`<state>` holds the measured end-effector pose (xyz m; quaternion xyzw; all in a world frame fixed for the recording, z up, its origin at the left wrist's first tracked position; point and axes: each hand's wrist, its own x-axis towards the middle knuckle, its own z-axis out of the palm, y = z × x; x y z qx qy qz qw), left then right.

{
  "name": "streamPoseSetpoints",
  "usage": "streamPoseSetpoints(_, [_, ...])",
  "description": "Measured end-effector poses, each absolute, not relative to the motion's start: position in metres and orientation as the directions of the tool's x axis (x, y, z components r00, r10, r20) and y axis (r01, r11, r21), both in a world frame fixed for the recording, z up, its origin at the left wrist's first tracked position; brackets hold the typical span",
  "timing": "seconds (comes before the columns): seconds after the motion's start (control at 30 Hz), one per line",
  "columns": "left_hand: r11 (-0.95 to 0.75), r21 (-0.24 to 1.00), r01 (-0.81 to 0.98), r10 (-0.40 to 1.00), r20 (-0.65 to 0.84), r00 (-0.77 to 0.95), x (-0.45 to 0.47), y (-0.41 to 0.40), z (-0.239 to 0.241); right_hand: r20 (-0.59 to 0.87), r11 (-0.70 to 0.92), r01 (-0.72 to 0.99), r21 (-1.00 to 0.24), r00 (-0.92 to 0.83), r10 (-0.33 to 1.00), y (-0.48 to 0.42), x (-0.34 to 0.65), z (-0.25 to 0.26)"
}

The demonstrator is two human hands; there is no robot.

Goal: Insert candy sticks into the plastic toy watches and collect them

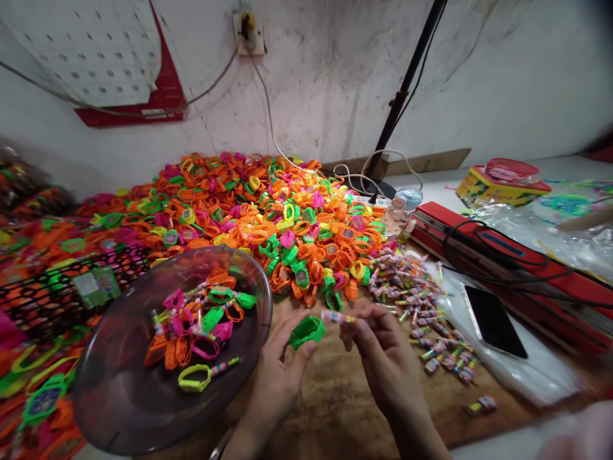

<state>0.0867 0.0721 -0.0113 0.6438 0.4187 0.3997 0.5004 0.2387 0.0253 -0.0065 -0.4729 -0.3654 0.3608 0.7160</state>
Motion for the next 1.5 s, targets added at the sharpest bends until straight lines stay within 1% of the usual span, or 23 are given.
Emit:
streamPoseSetpoints(0.07, [-0.243, 0.952, 0.189, 0.928, 0.171, 0.332, 0.083, 0.07, -0.009, 0.192, 0.316, -0.181, -0.931, 0.494, 0.848, 0.025, 0.235, -0.003])
streamPoseSetpoints(0.1, [-0.285, 0.936, 0.209, 0.921, 0.207, 0.331, 0.081, 0.07, -0.007, 0.219, 0.314, -0.129, -0.941, 0.474, 0.853, 0.023, 0.234, -0.003])
streamPoseSetpoints(0.17, [-0.35, 0.904, 0.244, 0.907, 0.263, 0.328, 0.077, 0.069, -0.004, 0.315, 0.311, 0.076, -0.947, 0.393, 0.864, 0.02, 0.234, -0.001])
streamPoseSetpoints(0.2, [-0.38, 0.889, 0.256, 0.899, 0.29, 0.329, 0.076, 0.068, -0.002, 0.365, 0.314, 0.197, -0.929, 0.346, 0.864, 0.018, 0.234, -0.001])
streamPoseSetpoints(0.27, [-0.434, 0.859, 0.271, 0.88, 0.341, 0.331, 0.074, 0.066, 0.003, 0.449, 0.329, 0.389, -0.86, 0.271, 0.852, 0.015, 0.232, 0.001])
streamPoseSetpoints(0.3, [-0.461, 0.843, 0.277, 0.869, 0.365, 0.335, 0.074, 0.065, 0.006, 0.483, 0.343, 0.448, -0.826, 0.248, 0.84, 0.014, 0.231, 0.002])
streamPoseSetpoints(0.4, [-0.533, 0.789, 0.305, 0.831, 0.421, 0.364, 0.073, 0.062, 0.012, 0.553, 0.384, 0.539, -0.75, 0.191, 0.811, 0.013, 0.229, 0.004])
streamPoseSetpoints(0.53, [-0.592, 0.724, 0.355, 0.797, 0.461, 0.389, 0.071, 0.061, 0.015, 0.588, 0.415, 0.643, -0.643, 0.068, 0.806, 0.013, 0.231, 0.002])
streamPoseSetpoints(0.63, [-0.621, 0.687, 0.377, 0.777, 0.476, 0.412, 0.07, 0.062, 0.016, 0.619, 0.399, 0.756, -0.519, 0.01, 0.785, 0.012, 0.23, 0.001])
streamPoseSetpoints(0.73, [-0.623, 0.675, 0.397, 0.777, 0.472, 0.416, 0.07, 0.061, 0.017, 0.68, 0.32, 0.894, -0.315, -0.023, 0.733, 0.013, 0.225, 0.004])
streamPoseSetpoints(0.83, [-0.554, 0.724, 0.412, 0.825, 0.412, 0.387, 0.07, 0.06, 0.015, 0.717, 0.229, 0.969, -0.092, -0.095, 0.69, 0.015, 0.221, 0.01])
streamPoseSetpoints(0.93, [-0.464, 0.783, 0.415, 0.87, 0.314, 0.381, 0.067, 0.06, 0.008, 0.681, 0.233, 0.972, 0.032, -0.192, 0.707, 0.02, 0.222, 0.012])
streamPoseSetpoints(1.0, [-0.417, 0.797, 0.436, 0.89, 0.261, 0.374, 0.063, 0.061, 0.003, 0.649, 0.277, 0.959, 0.06, -0.249, 0.719, 0.022, 0.223, 0.009])
streamPoseSetpoints(1.1, [-0.372, 0.79, 0.487, 0.906, 0.197, 0.374, 0.055, 0.061, -0.002, 0.652, 0.366, 0.929, 0.053, -0.31, 0.692, 0.025, 0.221, -0.002])
streamPoseSetpoints(1.2, [-0.385, 0.756, 0.53, 0.893, 0.16, 0.421, 0.048, 0.062, 0.0, 0.669, 0.453, 0.891, -0.016, -0.328, 0.667, 0.027, 0.214, -0.013])
streamPoseSetpoints(1.27, [-0.425, 0.701, 0.572, 0.884, 0.186, 0.43, 0.043, 0.065, 0.004, 0.659, 0.476, 0.875, -0.089, -0.307, 0.687, 0.031, 0.215, -0.02])
streamPoseSetpoints(1.33, [-0.456, 0.596, 0.66, 0.89, 0.3, 0.344, 0.038, 0.072, 0.009, 0.615, 0.419, 0.897, -0.142, -0.252, 0.747, 0.038, 0.227, -0.028])
streamPoseSetpoints(1.37, [-0.442, 0.522, 0.729, 0.886, 0.381, 0.264, 0.036, 0.077, 0.011, 0.577, 0.342, 0.927, -0.152, -0.198, 0.792, 0.041, 0.239, -0.034])
streamPoseSetpoints(1.43, [-0.338, 0.368, 0.866, 0.838, 0.537, 0.098, 0.037, 0.086, 0.011, 0.465, 0.08, 0.99, -0.12, -0.015, 0.885, 0.047, 0.272, -0.051])
streamPoseSetpoints(1.47, [-0.286, 0.303, 0.909, 0.805, 0.59, 0.056, 0.041, 0.089, 0.008, 0.392, -0.1, 0.991, -0.088, 0.127, 0.911, 0.049, 0.29, -0.062])
streamPoseSetpoints(1.5, [-0.279, 0.249, 0.927, 0.786, 0.614, 0.072, 0.049, 0.091, 0.001, 0.315, -0.27, 0.962, -0.032, 0.266, 0.911, 0.05, 0.309, -0.073])
